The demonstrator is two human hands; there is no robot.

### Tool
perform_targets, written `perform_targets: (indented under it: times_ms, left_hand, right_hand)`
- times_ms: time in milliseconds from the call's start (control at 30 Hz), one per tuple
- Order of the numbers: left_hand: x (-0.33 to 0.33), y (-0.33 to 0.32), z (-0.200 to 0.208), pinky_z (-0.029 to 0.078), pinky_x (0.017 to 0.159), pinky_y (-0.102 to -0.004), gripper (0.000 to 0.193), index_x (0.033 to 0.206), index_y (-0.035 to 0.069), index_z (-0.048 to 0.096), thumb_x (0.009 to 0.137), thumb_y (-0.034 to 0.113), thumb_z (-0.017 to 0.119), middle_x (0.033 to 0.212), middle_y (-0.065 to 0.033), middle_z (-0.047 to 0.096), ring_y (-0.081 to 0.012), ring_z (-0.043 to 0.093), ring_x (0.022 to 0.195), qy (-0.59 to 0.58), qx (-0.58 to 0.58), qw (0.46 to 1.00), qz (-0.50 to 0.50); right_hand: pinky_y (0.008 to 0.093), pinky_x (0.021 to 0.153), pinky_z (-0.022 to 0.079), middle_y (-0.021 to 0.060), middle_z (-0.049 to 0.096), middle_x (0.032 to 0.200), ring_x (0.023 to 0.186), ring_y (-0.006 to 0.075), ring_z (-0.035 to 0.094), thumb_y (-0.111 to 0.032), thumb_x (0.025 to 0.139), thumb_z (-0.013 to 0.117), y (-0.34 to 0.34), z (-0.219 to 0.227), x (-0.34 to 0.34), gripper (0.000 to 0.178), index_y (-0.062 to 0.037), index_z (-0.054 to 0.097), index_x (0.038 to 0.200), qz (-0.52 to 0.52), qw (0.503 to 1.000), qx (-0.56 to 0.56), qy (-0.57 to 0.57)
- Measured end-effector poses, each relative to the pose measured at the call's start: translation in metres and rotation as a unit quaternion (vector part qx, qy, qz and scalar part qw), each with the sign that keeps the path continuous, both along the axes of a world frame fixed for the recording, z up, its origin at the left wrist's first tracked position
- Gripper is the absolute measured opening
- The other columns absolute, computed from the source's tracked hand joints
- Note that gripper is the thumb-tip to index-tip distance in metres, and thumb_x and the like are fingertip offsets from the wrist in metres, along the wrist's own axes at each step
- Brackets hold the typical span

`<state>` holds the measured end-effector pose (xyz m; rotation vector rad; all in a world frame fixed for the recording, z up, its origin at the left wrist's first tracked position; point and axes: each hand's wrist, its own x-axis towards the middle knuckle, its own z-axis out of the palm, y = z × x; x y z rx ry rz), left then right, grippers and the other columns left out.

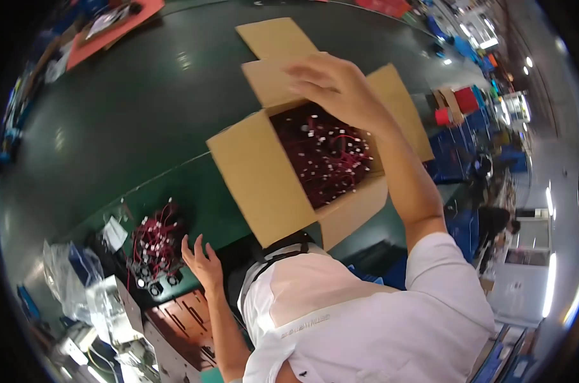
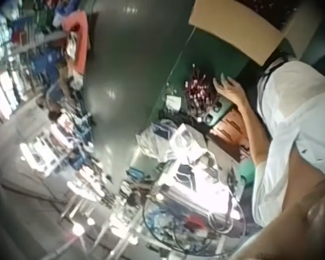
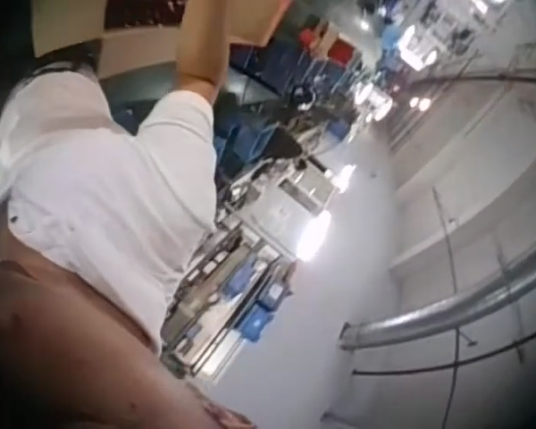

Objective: The recorder is assembling small electronic units at a workbench, using an electric screwdriver to fasten components, and then organizing and packing finished parts into cardboard boxes.

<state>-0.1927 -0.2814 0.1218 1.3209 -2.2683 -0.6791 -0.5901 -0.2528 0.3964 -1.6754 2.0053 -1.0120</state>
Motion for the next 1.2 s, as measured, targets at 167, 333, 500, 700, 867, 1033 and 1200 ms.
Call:
perform_targets:
  times_ms: [167,333,500,700,867,1033,1200]
  left_hand:
    - [-0.054,-0.026,0.008,0.041,0.105,-0.0474,0.027,0.115,0.002,0.066,0.088,0.004,0.065,0.137,-0.0210,0.049,-0.0410,0.048,0.126,0.011,0.028,0.993,-0.112]
    - [-0.101,-0.029,0.038,0.045,0.101,-0.0424,0.024,0.113,0.001,0.067,0.090,0.003,0.064,0.134,-0.0196,0.052,-0.0361,0.055,0.120,0.043,0.042,0.989,-0.136]
    - [-0.125,-0.011,0.043,0.045,0.100,-0.0415,0.025,0.114,0.001,0.067,0.089,0.004,0.064,0.132,-0.0190,0.053,-0.0342,0.057,0.118,0.044,0.057,0.986,-0.149]
    - [-0.133,0.005,0.040,0.043,0.102,-0.0426,0.027,0.117,0.003,0.066,0.090,0.005,0.063,0.134,-0.0207,0.052,-0.0367,0.055,0.121,0.038,0.128,0.981,-0.141]
    - [-0.128,0.000,0.040,0.044,0.101,-0.0427,0.027,0.117,0.004,0.067,0.090,0.006,0.063,0.133,-0.0207,0.053,-0.0371,0.054,0.121,0.039,0.157,0.978,-0.134]
    - [-0.115,0.001,0.038,0.044,0.101,-0.0427,0.026,0.115,0.002,0.067,0.089,0.006,0.063,0.131,-0.0213,0.055,-0.0373,0.055,0.121,0.025,0.151,0.982,-0.112]
    - [-0.123,0.005,0.036,0.044,0.102,-0.0436,0.028,0.113,0.002,0.067,0.086,0.009,0.066,0.129,-0.0210,0.058,-0.0389,0.054,0.121,0.027,0.149,0.980,-0.131]
  right_hand:
    - [0.0465,0.109,0.039,0.0203,0.052,0.139,0.132,0.0347,0.049,-0.034,0.068,0.088,0.168,-0.092,-0.066,0.092,-0.0068,0.044,0.145,-0.217,0.933,0.270,0.098]
    - [0.0584,0.108,0.036,0.0245,0.046,0.142,0.130,0.0432,0.046,-0.042,0.058,0.091,0.195,-0.170,-0.069,0.124,-0.0165,0.021,0.156,-0.138,0.865,0.404,0.265]
    - [0.0500,0.083,0.055,0.0278,0.049,0.130,0.105,0.0397,0.064,-0.027,0.068,0.087,0.203,-0.202,-0.072,0.097,-0.0137,0.034,0.148,-0.117,0.887,0.428,0.130]
    - [0.0501,0.075,0.056,0.0245,0.065,0.097,0.089,0.0417,0.068,-0.006,0.082,0.064,0.210,-0.217,-0.061,0.051,-0.0095,0.053,0.131,-0.160,0.888,0.416,0.116]
    - [0.0501,0.079,0.054,0.0223,0.069,0.098,0.092,0.0403,0.067,-0.015,0.084,0.065,0.221,-0.221,-0.065,0.036,-0.0125,0.063,0.120,-0.176,0.905,0.384,0.048]
    - [0.0443,0.086,0.052,0.0199,0.070,0.106,0.101,0.0374,0.067,-0.036,0.083,0.070,0.201,-0.202,-0.070,0.044,-0.0081,0.068,0.117,-0.145,0.913,0.373,-0.075]
    - [0.0294,0.065,0.052,0.0079,0.072,0.089,0.075,0.0123,0.063,-0.023,0.088,0.069,0.199,-0.165,-0.061,0.029,0.0003,0.072,0.104,-0.194,0.942,0.252,-0.111]
